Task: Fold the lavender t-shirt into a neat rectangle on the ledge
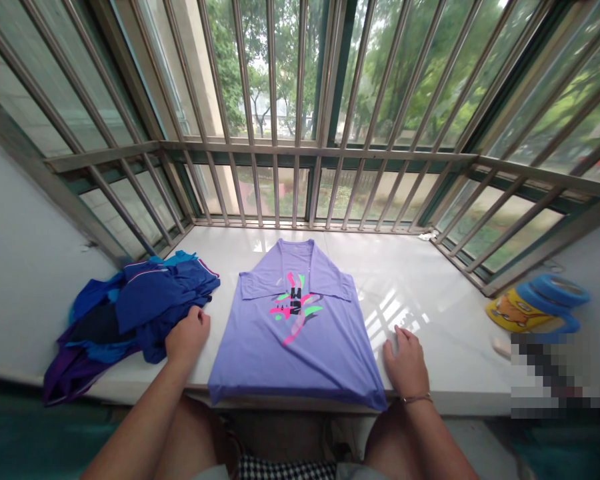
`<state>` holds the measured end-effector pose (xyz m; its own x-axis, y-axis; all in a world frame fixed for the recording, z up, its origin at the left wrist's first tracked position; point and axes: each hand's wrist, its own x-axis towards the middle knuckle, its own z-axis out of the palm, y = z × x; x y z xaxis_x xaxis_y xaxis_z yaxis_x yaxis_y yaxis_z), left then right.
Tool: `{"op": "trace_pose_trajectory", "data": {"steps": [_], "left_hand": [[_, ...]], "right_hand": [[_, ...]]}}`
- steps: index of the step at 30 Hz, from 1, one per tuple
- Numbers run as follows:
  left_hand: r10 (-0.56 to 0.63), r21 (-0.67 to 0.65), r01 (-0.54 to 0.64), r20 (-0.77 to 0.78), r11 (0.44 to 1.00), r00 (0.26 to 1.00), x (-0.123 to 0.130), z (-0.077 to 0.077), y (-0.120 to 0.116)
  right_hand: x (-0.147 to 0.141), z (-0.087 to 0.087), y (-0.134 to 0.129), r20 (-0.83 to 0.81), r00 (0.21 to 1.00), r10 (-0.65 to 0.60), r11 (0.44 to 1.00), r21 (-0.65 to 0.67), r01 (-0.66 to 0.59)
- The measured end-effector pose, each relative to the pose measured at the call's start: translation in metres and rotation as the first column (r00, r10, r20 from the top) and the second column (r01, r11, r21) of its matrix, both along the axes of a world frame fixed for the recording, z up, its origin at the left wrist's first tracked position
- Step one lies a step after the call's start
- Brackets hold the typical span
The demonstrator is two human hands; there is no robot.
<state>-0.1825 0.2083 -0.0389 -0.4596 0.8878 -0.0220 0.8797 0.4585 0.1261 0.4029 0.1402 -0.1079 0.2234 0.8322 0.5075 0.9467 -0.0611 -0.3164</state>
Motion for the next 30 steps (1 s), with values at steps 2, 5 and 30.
{"op": "trace_pose_trajectory", "data": {"steps": [2,5,30], "left_hand": [[0.001,0.002,-0.001,0.004,1.000,1.000,-0.0006,-0.0006,0.0002],[-0.002,0.001,0.002,0.013,1.000,1.000,-0.0008,-0.0006,0.0003],[0.000,-0.009,0.000,0.009,1.000,1.000,-0.0011,0.0002,0.0003]], "right_hand": [[0.0003,-0.0007,0.0001,-0.012,1.000,-0.002,1.000,0.003,0.002],[0.0005,-0.0011,0.0002,-0.031,0.999,-0.005,1.000,0.003,0.006],[-0.0018,0.0040,-0.0012,0.000,1.000,-0.016,0.999,-0.028,0.016]]}}
